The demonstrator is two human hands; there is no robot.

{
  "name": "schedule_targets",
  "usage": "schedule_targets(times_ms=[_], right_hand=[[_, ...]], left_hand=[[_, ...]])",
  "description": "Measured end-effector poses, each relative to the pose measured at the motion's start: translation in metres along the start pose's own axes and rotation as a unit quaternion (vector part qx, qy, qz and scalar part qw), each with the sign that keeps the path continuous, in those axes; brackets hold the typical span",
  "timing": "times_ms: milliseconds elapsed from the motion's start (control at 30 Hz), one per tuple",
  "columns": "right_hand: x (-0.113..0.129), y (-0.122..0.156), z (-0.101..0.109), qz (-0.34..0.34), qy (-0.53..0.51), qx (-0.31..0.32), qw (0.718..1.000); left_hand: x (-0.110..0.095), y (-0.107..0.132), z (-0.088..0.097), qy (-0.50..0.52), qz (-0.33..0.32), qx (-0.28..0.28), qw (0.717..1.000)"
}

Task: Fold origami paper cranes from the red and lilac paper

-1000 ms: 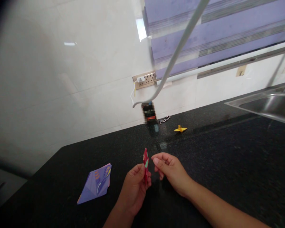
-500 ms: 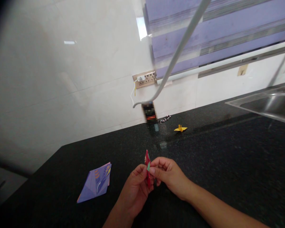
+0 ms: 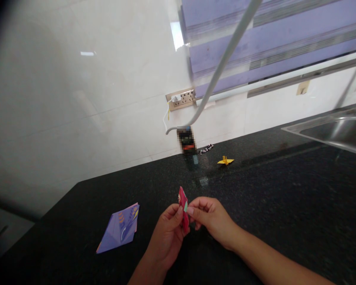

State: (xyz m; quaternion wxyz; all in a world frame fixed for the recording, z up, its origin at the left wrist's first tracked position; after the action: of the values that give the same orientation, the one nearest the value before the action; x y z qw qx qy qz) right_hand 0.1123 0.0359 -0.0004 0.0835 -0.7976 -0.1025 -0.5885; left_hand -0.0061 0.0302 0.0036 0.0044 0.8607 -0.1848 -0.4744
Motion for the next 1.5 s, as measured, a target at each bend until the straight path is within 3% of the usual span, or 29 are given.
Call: schedule_targets(times_ms=[167,367,600,967,1133,1333,1500], right_hand=[[-0.003,0.0,0.001,-0.004,0.002,0.004,1.0],[0.001,0.0,0.0,0.019,0.062,-0.024,0.998],[0.0,0.0,0.0,0.013,0.026,0.017,0.999],[0.001,0.0,0.001,0.015,0.052,0.013,0.998],[-0.002,-0.002,0.003,0.036,0.101,-0.025,0.994],[-0.007,0.0,0.001,0.095,0.055,-0.059,0.992],[-0.008,0.001,0.004,0.089,0.129,-0.063,0.986]], left_hand=[[0.001,-0.001,-0.001,-0.006,0.016,0.0,1.0],[0.001,-0.001,0.003,-0.033,-0.016,-0.02,0.999],[0.004,-0.001,0.004,-0.006,0.018,0.008,1.0],[0.004,-0.003,0.007,-0.002,0.012,0.002,1.0],[0.005,-0.003,0.009,-0.037,-0.035,-0.039,0.998],[0.007,-0.004,0.009,-0.103,-0.064,-0.062,0.991],[0.005,-0.004,0.01,-0.18,-0.091,-0.087,0.976]])
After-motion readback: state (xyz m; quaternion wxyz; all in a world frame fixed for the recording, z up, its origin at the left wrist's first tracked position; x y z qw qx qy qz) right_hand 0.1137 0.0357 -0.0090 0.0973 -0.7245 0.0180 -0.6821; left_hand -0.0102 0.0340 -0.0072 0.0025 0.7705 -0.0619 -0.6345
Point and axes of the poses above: each hand's wrist, its own y-axis away from the middle knuckle, its own z-axis out of the back of the hand, x = y × z, the point moved 2 cm from there along -y, towards the middle knuckle, and after that the axes turned 2 degrees about -y, right-handed, at the moved point
